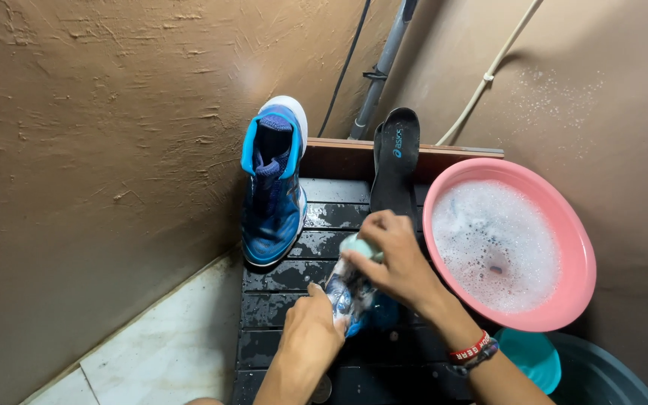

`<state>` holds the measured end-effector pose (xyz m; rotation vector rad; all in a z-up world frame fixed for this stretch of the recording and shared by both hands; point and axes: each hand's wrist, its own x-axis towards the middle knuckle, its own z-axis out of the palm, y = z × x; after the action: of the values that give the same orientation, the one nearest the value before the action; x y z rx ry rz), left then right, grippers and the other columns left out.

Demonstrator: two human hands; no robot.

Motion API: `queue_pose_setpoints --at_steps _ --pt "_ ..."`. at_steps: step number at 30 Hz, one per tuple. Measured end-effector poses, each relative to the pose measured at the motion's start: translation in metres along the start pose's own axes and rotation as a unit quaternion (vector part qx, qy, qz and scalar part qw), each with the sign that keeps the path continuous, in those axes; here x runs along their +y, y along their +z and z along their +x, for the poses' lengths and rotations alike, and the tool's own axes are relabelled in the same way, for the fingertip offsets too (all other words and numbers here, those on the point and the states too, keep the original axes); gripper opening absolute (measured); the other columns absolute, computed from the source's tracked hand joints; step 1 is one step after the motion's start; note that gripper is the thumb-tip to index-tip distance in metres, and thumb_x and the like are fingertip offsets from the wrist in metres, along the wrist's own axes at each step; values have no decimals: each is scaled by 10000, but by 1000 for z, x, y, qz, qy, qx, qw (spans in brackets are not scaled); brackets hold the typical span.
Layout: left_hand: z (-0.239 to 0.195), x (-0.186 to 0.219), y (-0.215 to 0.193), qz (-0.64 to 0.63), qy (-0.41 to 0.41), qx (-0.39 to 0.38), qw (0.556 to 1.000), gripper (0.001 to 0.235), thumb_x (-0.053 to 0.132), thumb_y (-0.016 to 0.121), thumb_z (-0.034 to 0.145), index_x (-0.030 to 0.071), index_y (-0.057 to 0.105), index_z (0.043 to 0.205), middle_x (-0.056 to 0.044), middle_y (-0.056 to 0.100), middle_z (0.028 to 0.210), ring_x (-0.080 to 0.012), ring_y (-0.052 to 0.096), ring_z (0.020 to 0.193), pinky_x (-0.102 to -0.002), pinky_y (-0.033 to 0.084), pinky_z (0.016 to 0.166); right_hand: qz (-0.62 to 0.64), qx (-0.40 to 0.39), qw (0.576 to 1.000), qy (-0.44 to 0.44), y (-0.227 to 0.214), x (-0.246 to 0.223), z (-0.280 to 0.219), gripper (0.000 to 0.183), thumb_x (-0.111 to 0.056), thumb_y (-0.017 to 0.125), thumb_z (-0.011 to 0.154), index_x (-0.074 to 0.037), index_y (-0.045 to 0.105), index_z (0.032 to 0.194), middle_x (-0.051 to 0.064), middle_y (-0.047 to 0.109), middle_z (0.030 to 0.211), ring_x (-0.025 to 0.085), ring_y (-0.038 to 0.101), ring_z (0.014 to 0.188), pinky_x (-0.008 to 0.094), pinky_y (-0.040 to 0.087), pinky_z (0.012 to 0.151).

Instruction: The person scrubs a blue and white sneaker with a light blue brush, repeatedly dipping the brush into a pink basin of soapy water. The person scrubs the shoe's upper, sides, and sole while holding it on a black slatted surface.

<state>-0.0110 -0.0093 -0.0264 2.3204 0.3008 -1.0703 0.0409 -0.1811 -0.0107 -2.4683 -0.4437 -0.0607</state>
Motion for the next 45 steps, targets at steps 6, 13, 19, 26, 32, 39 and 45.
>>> queue_pose_setpoints --at_steps 6,13,19,26,32,39,45 --pt "3 -8 4 27 36 8 999 739 202 685 947 -23 277 1520 -210 637 1317 -420 629 1242 -478 573 1000 -74 -82 982 -151 11 -35 -8 336 -477 656 961 -142 670 961 98 621 1179 359 498 1085 520 450 801" --pt "7 -8 9 -8 20 37 999 942 340 774 949 -10 173 1583 -216 629 1342 -396 629 1245 -487 555 1053 -125 -13 991 -50 -9 -26 -1 349 -462 644 963 -115 683 958 85 619 1172 331 502 1079 486 445 802" --pt "-4 -1 -1 -10 -21 -10 1000 989 324 741 982 38 57 1637 -196 529 1480 -378 521 1383 -474 491 1147 25 -131 990 -54 -7 -5 2 462 -567 654 915 -114 727 972 61 630 1165 253 495 1133 441 443 958" --pt "-13 0 -7 1 18 1 1000 641 280 678 979 74 325 1473 -193 622 1321 -379 621 1231 -491 563 1005 62 -92 992 -67 -13 -16 -8 293 -390 725 906 -107 651 925 49 618 1128 231 501 1063 373 414 942" --pt "-13 -2 -7 8 25 8 1000 482 337 702 980 102 472 1332 -167 657 1255 -361 666 1139 -490 574 948 -2 16 999 -37 -2 8 0 302 -391 711 908 -101 625 904 63 631 1102 257 510 1044 397 408 922" --pt "-12 -3 0 2 35 33 999 442 290 654 974 109 495 1345 -164 658 1259 -383 641 1181 -507 560 987 25 -70 995 -62 1 -13 0 455 -534 654 924 -105 738 1051 72 678 1144 258 544 1115 451 450 949" --pt "-10 -6 2 11 57 37 998 405 250 653 991 65 497 1316 -192 663 1200 -393 669 1132 -507 573 943 -40 -19 997 -66 9 -21 -7 472 -511 685 927 -82 710 1122 70 663 1152 281 508 1082 462 392 880"
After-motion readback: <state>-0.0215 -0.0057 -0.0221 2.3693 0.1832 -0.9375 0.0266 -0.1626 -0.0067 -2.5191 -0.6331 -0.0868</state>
